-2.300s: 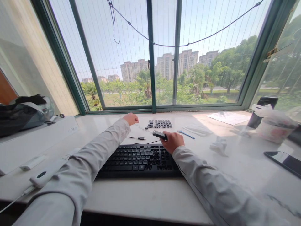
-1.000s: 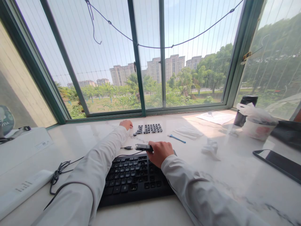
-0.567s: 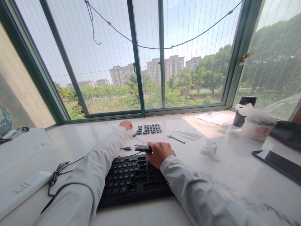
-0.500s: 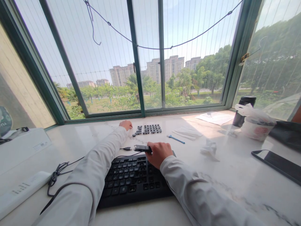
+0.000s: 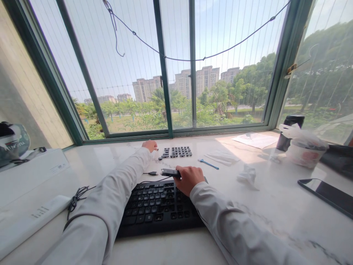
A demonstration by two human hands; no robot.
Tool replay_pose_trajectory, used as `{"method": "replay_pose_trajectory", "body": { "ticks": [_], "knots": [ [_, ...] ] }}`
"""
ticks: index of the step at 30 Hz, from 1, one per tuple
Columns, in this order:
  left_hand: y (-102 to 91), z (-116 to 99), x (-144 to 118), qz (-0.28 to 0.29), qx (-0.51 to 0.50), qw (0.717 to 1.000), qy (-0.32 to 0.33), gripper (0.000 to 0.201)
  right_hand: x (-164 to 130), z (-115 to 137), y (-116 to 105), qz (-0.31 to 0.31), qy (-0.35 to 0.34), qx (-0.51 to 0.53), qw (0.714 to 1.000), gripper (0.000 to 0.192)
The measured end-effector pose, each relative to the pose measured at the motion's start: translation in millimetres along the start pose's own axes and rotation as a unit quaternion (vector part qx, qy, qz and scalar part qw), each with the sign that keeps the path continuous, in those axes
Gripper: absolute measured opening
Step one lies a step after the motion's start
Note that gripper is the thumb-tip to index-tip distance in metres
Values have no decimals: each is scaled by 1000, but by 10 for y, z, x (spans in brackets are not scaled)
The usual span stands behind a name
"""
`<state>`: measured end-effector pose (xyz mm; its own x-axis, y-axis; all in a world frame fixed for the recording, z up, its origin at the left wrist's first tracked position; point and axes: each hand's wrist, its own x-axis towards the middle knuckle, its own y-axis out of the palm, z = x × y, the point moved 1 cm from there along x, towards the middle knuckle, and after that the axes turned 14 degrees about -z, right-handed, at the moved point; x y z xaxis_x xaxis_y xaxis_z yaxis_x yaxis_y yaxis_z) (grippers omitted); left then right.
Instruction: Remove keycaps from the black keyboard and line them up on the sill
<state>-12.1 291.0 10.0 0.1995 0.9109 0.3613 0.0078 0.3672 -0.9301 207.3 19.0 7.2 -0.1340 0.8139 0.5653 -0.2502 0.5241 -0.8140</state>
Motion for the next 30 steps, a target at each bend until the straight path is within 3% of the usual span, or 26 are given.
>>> {"method": "replay_pose_trajectory", "body": {
  "ticks": [4, 8, 11, 13, 15, 18, 20, 22, 25, 30],
  "knots": [
    [-229, -56, -164, -36, -20, 999, 2, 25, 10, -5, 7, 3, 2, -11, 1000, 22],
    [-477, -187, -500, -63, -47, 997, 23, 24, 19, -46, 43, -24, 14, 6, 1000, 21],
    [-669, -290, -865, -79, -68, 993, 48, 22, 48, -99, 86, -70, 57, 92, 992, 23],
    [-799, -332, -1129, -89, -80, 991, 67, 24, 88, -131, 118, -104, 97, 220, 965, 33],
    [-912, -352, -1379, -95, -92, 988, 80, 28, 137, -153, 148, -117, 150, 376, 907, 44],
    [-1014, -365, -1685, -107, -113, 984, 87, 30, 189, -157, 178, -67, 254, 596, 759, 47],
    [-1027, -385, -1836, -125, -128, 980, 83, 28, 198, -142, 173, -34, 272, 689, 671, 44],
    [-1004, -423, -1946, -138, -143, 976, 85, 25, 186, -130, 153, -29, 264, 734, 625, 39],
    [-944, -503, -2052, -139, -173, 968, 116, 24, 150, -109, 117, -26, 259, 766, 587, 35],
    [-875, -629, -2126, -129, -246, 944, 176, 27, 114, -31, 12, -19, 261, 832, 489, 35]
  ]
}}
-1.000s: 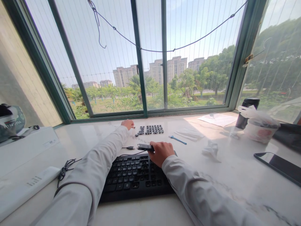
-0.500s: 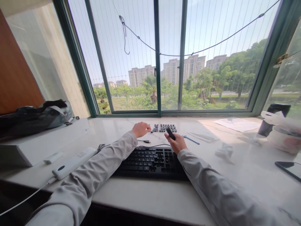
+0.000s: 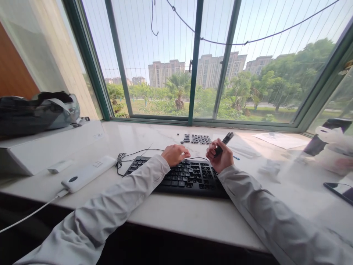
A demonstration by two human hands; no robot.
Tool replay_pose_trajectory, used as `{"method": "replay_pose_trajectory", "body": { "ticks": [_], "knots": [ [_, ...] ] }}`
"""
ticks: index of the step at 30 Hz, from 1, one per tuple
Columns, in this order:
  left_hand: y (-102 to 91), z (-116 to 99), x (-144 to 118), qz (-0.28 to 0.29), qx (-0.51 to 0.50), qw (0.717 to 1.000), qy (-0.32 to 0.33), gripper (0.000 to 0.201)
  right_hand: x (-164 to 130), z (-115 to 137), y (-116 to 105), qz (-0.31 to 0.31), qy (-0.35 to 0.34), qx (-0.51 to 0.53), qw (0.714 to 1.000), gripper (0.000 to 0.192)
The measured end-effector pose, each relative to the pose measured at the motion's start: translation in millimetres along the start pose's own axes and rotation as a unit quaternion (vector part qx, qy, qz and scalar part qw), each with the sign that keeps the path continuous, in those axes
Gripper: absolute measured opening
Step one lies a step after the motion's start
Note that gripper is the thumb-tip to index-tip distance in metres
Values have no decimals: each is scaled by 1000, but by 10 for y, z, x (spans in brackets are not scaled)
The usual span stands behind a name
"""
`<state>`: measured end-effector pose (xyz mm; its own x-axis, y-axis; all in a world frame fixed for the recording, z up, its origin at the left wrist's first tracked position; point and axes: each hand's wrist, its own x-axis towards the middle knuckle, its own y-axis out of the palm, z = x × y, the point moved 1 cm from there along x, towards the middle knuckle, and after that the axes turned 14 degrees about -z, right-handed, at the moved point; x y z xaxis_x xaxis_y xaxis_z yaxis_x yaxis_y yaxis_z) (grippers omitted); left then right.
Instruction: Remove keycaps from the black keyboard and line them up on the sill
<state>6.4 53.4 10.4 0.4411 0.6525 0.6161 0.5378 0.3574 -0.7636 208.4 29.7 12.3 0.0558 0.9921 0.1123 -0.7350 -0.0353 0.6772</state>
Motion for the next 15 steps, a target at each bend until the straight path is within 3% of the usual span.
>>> {"method": "replay_pose_trajectory", "body": {
  "ticks": [7, 11, 15],
  "knots": [
    [68, -223, -18, 45, -248, 967, -26, 45, -104, -11, 131, 24, 12, 22, 999, 20],
    [33, -244, -6, 31, -262, 961, -80, 46, -88, -82, 253, 29, 22, 12, 999, 21],
    [-9, -120, 39, 17, -271, 957, -102, 38, 27, -160, 411, -2, 33, 37, 999, 19]
  ]
}}
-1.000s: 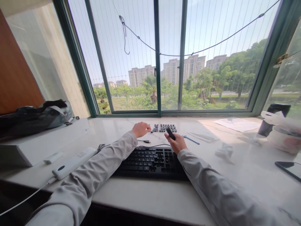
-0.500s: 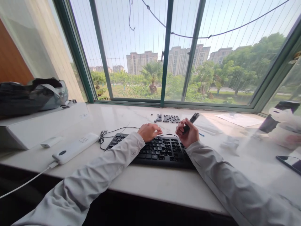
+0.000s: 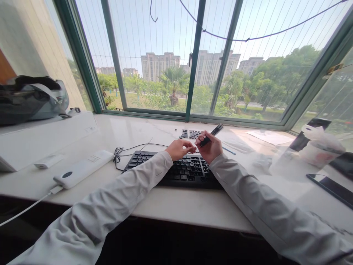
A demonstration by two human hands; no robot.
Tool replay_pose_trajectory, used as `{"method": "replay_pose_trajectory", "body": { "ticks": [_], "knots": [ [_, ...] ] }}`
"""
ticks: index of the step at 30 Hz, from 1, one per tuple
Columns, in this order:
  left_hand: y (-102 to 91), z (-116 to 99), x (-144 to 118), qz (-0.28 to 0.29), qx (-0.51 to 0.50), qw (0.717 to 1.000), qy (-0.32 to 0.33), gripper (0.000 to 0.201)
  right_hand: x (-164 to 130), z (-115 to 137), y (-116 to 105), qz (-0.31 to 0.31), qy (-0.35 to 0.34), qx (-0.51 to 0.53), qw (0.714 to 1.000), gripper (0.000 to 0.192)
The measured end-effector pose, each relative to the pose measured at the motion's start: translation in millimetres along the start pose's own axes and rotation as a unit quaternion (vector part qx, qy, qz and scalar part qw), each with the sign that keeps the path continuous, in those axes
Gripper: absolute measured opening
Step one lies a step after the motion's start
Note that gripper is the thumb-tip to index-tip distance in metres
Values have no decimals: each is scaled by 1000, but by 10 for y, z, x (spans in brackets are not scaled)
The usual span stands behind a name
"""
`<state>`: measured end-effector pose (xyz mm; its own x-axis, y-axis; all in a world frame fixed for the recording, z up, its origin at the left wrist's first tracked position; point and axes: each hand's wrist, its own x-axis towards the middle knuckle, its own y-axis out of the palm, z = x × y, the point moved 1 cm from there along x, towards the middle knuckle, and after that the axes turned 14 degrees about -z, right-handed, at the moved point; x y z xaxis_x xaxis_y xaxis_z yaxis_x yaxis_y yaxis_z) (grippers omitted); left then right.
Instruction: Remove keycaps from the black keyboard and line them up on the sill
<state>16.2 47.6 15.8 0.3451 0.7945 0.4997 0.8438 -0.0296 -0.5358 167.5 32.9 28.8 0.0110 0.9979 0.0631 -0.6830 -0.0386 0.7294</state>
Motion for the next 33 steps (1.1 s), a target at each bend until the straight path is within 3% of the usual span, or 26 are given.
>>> {"method": "replay_pose_trajectory", "body": {
  "ticks": [6, 14, 20, 27, 33],
  "knots": [
    [-88, 110, 51, 24, 41, 999, -8, 35, 173, -124, 15, -82, 3, 13, 997, 29],
    [-83, 115, 17, 58, 111, 992, -6, 36, 198, -224, -107, -65, -22, -81, 994, 41],
    [-130, 126, 18, 82, 154, 985, 3, 39, 220, -297, -117, -88, -30, -78, 993, 42],
    [-153, 161, 15, 100, 174, 980, -1, 41, 181, -306, -82, -122, 13, -115, 986, 40],
    [-178, 161, 26, 113, 169, 979, 7, 40, 171, -326, -59, -124, -8, -118, 985, 38]
  ]
}}
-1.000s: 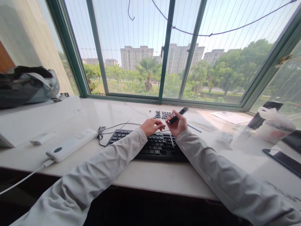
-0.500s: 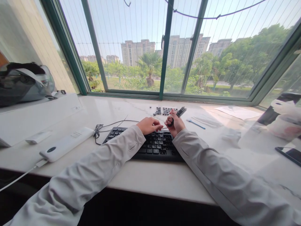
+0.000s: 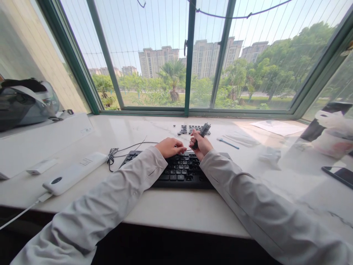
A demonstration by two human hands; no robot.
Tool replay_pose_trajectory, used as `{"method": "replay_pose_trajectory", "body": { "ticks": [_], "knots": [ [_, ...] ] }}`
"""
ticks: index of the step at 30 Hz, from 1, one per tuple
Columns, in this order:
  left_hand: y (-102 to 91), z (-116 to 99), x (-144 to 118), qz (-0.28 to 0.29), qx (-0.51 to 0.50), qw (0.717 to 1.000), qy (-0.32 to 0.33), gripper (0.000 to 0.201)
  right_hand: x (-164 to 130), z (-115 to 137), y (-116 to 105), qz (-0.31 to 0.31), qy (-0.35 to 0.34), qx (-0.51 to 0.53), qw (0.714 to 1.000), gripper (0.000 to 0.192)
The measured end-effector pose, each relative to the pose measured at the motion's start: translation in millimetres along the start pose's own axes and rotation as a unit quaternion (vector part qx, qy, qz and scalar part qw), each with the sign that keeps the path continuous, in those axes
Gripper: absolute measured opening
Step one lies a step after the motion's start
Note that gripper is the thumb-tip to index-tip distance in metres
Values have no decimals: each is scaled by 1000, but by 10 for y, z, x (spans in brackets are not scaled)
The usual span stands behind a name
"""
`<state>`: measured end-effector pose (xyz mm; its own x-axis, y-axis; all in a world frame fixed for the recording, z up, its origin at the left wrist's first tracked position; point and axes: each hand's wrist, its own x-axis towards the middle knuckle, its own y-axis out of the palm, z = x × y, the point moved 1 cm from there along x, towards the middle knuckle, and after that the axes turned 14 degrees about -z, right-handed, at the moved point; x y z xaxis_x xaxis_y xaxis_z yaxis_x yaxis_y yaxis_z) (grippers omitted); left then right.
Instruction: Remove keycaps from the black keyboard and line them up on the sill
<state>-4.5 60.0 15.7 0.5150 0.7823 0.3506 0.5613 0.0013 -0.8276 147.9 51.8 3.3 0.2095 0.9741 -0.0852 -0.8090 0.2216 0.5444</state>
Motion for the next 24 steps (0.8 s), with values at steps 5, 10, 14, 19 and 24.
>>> {"method": "replay_pose_trajectory", "body": {
  "ticks": [5, 10, 14, 19, 24],
  "knots": [
    [-46, 41, 9, 5, 21, 1000, -5, 40, 22, -70, 32, -1, -53, -38, 998, 35],
    [-57, 86, 17, 24, 5, 1000, 0, 41, 20, -109, 61, 16, -83, -52, 995, 35],
    [-59, 80, 25, 47, -11, 999, 11, 34, 38, -103, 57, 43, -68, -23, 997, 38],
    [-62, 69, 28, 58, -18, 998, 11, 32, 72, -99, 42, 37, -42, -3, 998, 41],
    [-60, 70, 29, 47, -10, 999, 8, 33, 59, -88, 26, 10, 32, 0, 999, 41]
  ]
}}
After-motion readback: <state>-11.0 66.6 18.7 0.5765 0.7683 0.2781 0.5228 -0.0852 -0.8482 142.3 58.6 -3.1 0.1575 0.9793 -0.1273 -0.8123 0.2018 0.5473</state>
